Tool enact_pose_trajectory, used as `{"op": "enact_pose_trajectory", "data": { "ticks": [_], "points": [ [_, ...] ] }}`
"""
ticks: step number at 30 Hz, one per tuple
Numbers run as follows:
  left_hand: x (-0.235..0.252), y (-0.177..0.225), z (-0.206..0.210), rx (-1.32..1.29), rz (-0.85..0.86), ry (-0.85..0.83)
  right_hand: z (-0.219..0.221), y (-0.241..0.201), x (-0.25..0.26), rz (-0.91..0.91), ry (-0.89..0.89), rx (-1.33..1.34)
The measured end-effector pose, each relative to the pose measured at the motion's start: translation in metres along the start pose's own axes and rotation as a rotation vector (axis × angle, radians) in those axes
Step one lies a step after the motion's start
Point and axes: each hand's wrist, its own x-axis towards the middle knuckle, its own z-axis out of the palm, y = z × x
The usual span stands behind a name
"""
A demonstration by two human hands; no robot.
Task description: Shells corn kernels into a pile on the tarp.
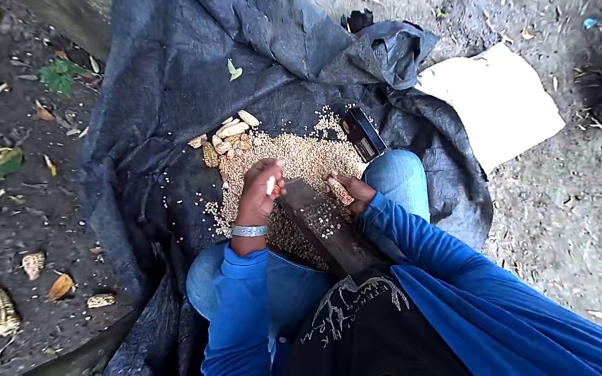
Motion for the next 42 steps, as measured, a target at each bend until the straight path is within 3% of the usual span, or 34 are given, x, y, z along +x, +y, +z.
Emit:
{"op": "enact_pose_trajectory", "data": {
  "ticks": [4,8,16,21,25,30,35,39,42],
  "points": [
    [0.007,-0.019,0.019,0.304,0.028,-0.221,0.022,-0.02,-0.003,-0.073,0.009,-0.077],
    [0.013,-0.027,0.034,0.414,0.074,-0.355,0.041,-0.028,-0.004,-0.162,0.061,-0.131],
    [0.025,-0.035,0.028,0.604,0.303,-0.219,0.047,-0.029,-0.006,-0.414,-0.054,-0.61],
    [0.016,-0.029,0.033,0.327,0.296,-0.198,0.051,-0.023,-0.001,-0.34,0.09,-0.204],
    [0.016,-0.024,0.026,0.072,0.204,-0.143,0.04,-0.034,-0.006,-0.321,-0.1,-0.211],
    [0.014,-0.021,0.028,-0.018,0.108,-0.151,0.043,-0.029,-0.009,-0.712,-0.089,-0.466],
    [0.011,-0.018,0.035,-0.263,0.017,-0.005,0.051,-0.021,-0.001,-1.054,-0.061,-0.766],
    [0.01,-0.013,0.031,-0.36,-0.028,0.017,0.066,-0.018,0.011,-1.191,0.064,-0.867],
    [0.01,-0.015,0.033,-0.346,0.095,0.055,0.082,-0.015,0.019,-1.202,0.166,-0.811]
  ]
}}
